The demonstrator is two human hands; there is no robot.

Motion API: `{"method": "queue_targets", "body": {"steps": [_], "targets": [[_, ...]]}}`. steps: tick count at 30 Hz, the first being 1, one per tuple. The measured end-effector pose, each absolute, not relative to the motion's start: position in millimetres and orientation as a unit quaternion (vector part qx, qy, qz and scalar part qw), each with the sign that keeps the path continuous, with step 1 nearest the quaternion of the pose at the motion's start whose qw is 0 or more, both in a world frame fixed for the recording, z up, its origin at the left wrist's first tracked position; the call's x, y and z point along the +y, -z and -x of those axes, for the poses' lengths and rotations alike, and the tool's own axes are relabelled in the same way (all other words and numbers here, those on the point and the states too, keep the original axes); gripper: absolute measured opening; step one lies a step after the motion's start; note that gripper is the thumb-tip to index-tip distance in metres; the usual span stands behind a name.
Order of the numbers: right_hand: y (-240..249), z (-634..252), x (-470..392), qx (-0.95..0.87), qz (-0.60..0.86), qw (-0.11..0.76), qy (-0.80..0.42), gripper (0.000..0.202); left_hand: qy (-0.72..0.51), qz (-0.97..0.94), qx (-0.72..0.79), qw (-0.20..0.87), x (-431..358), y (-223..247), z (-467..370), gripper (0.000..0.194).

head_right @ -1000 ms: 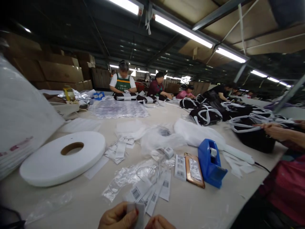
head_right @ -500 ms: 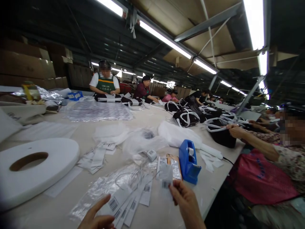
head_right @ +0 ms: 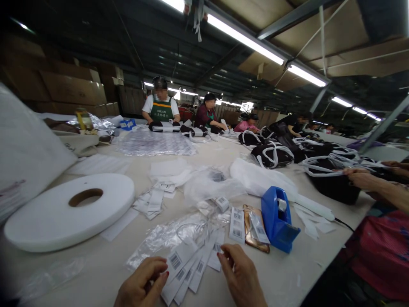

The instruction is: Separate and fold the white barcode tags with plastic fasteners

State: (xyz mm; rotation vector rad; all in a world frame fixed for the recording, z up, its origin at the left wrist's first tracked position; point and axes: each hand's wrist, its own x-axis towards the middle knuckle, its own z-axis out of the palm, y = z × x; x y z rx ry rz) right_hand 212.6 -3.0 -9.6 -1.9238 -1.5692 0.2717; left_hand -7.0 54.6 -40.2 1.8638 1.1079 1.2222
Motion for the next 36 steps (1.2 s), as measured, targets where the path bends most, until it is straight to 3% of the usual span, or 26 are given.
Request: {"method": "queue_targets", "body": {"steps": [11,18,25,30,36], "targets": [[-3,-171,68,-0.653,0.684,0.305,-0.113,0.016,-0.346,-0.781,0.507,0.116,88,45,32,0.023],[-4,-133,104,-0.711,0.646,0.247,-0.128,0.012,-0.277,-0.737,0.590,0.179,98,21,38,0.024],[16,-103,119,-0.751,0.620,0.206,-0.091,0.003,-0.300,-0.697,0.617,0.211,105,19,43,0.019],[14,-103,116,-0.783,0.569,0.250,-0.025,0.010,-0.359,-0.642,0.620,0.273,112,15,49,0.021],[-2,-109,96,-0.808,0.481,0.336,0.049,0.011,-0.382,-0.582,0.578,0.426,118,10,53,0.035]]}}
